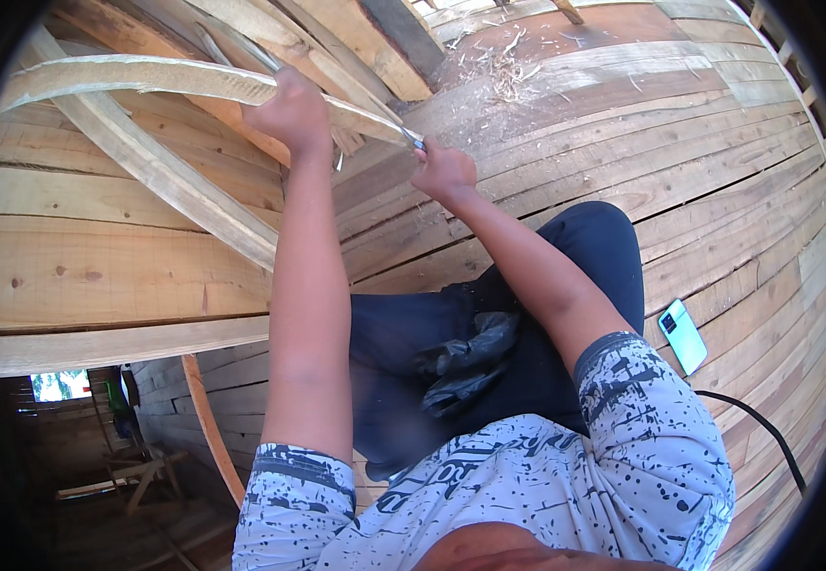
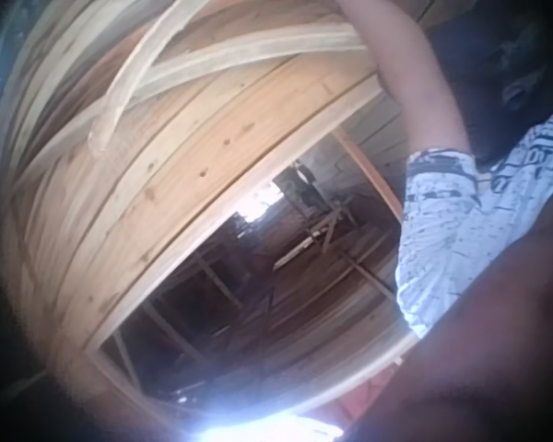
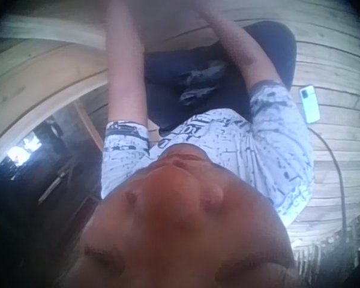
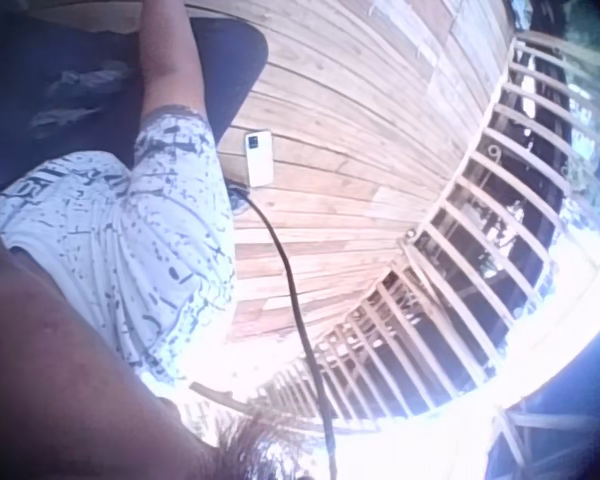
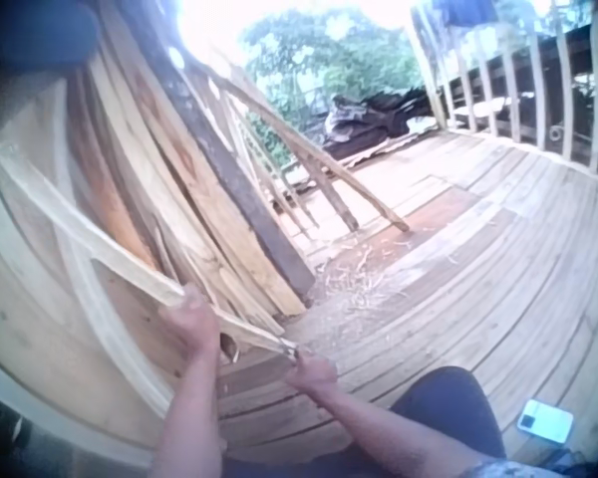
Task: The person sits cross-legged on a wooden floor and uses a knife to carve a long, curved piece of wood. They hold the wood with their left hand and use the knife in their right hand to shave off thin strips of wood, creating wood shavings that fall onto the floor.
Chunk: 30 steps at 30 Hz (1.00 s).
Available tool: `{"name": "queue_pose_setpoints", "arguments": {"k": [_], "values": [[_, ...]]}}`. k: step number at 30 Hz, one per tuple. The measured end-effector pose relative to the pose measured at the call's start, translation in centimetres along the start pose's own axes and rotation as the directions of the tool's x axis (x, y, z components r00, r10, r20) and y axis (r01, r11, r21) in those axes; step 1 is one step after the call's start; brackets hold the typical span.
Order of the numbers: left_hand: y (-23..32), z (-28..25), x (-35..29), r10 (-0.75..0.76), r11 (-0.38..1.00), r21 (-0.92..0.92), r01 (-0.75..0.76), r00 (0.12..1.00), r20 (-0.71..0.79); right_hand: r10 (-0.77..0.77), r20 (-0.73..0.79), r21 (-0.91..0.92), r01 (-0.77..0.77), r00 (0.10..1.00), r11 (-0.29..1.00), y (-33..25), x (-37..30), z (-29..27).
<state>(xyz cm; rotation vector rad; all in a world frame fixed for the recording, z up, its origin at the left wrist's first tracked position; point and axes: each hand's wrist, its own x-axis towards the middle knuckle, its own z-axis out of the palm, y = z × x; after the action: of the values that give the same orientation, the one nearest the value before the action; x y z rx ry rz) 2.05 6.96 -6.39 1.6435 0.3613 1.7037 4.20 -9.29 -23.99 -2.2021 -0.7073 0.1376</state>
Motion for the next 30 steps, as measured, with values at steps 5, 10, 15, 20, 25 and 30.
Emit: {"name": "queue_pose_setpoints", "arguments": {"k": [5, 10, 15, 20, 25, 30], "values": [[2.5, 2.5, -0.3, 0.04, 0.998, -0.062, -0.03, 0.984, 0.173, -0.094, 0.054, -0.152, 0.101, 0.994, 0.983, 2.0, 1.8, -3.2], [5.4, 4.9, -1.5, 0.074, 0.996, -0.064, -0.062, 0.976, 0.204, -0.103, -0.003, -0.153, 0.101, 0.995, 0.983, 1.3, 5.5, -7.4], [6.8, 5.6, -2.7, 0.065, 0.997, -0.061, -0.057, 0.988, 0.141, 0.21, 0.106, 0.375, -0.235, 0.972, 0.897, 0.5, 5.6, -7.2], [6.4, 7.3, -3.9, 0.161, 0.985, -0.09, -0.146, 0.966, 0.2, 0.242, 0.176, 0.53, -0.299, 0.954, 0.794, 6.3, 3.3, -1.2], [6.1, 6.4, -2.7, 0.123, 0.992, -0.031, -0.119, 0.976, 0.177, 0.379, 0.575, 0.629, -0.688, 0.725, 0.363, 3.1, 2.4, -0.6], [6.2, 8.2, -2.7, 0.067, 0.998, 0.001, -0.069, 0.977, 0.204, 0.29, 0.574, 0.659, -0.642, 0.766, 0.392, 1.9, 2.7, -1.6]]}}
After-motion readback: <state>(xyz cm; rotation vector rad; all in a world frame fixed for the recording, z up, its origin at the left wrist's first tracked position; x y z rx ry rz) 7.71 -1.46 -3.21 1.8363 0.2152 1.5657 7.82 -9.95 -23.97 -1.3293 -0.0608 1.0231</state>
